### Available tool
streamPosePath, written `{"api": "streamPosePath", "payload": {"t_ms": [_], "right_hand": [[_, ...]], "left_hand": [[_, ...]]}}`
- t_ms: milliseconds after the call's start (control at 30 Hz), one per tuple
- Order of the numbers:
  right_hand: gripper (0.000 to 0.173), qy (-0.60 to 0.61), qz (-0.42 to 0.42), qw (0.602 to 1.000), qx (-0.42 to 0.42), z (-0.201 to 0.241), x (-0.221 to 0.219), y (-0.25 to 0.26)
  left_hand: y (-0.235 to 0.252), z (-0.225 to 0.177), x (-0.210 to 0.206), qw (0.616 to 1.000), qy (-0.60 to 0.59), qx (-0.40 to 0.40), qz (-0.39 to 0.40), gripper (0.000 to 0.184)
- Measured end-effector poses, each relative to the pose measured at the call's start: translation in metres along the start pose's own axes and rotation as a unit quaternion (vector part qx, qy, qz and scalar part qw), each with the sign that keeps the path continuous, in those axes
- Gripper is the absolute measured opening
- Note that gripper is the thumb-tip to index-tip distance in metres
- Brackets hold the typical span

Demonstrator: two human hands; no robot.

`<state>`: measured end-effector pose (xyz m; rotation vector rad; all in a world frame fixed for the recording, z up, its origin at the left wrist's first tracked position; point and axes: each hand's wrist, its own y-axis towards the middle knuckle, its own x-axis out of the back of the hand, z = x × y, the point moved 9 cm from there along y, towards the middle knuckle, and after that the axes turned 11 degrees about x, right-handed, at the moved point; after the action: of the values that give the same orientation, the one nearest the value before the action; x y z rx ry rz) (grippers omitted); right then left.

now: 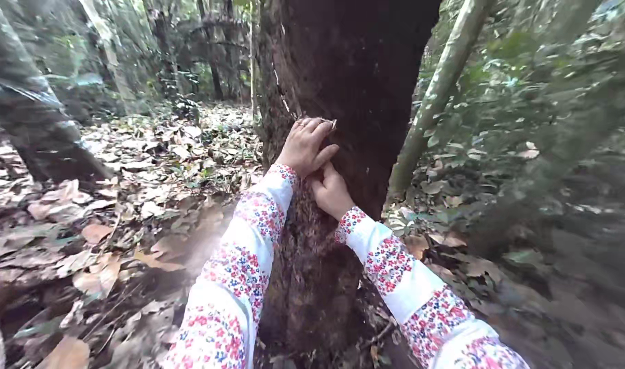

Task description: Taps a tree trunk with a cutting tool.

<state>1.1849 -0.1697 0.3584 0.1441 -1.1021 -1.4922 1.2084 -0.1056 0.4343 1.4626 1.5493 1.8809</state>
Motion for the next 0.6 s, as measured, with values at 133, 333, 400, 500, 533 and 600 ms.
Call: {"api": "streamPosePath", "payload": {"t_ms": [133, 333, 400, 500, 533, 600], "right_hand": [[0.040, -0.034, -0.026, 0.998, 0.049, -0.016, -0.017, 0.064], [0.040, -0.145, 0.011, 0.989, 0.008, -0.031, -0.031, 0.106], [0.044, -0.191, 0.040, 0.980, -0.033, -0.037, -0.034, 0.105], [0.046, -0.240, 0.070, 0.966, -0.066, -0.046, -0.038, 0.094], [0.044, -0.252, 0.072, 0.963, -0.066, -0.046, -0.038, 0.092], [0.044, -0.271, 0.089, 0.955, -0.079, -0.043, -0.036, 0.094]], "left_hand": [[0.036, 0.058, -0.005, 0.998, -0.025, -0.015, -0.063, 0.075], [0.055, 0.100, -0.004, 0.981, -0.071, -0.048, -0.175, 0.090], [0.051, 0.106, -0.006, 0.969, -0.097, -0.067, -0.218, 0.090], [0.035, 0.111, -0.015, 0.952, -0.120, -0.094, -0.267, 0.088], [0.033, 0.112, -0.017, 0.949, -0.128, -0.097, -0.271, 0.086], [0.035, 0.115, -0.017, 0.947, -0.129, -0.102, -0.277, 0.084]]}}
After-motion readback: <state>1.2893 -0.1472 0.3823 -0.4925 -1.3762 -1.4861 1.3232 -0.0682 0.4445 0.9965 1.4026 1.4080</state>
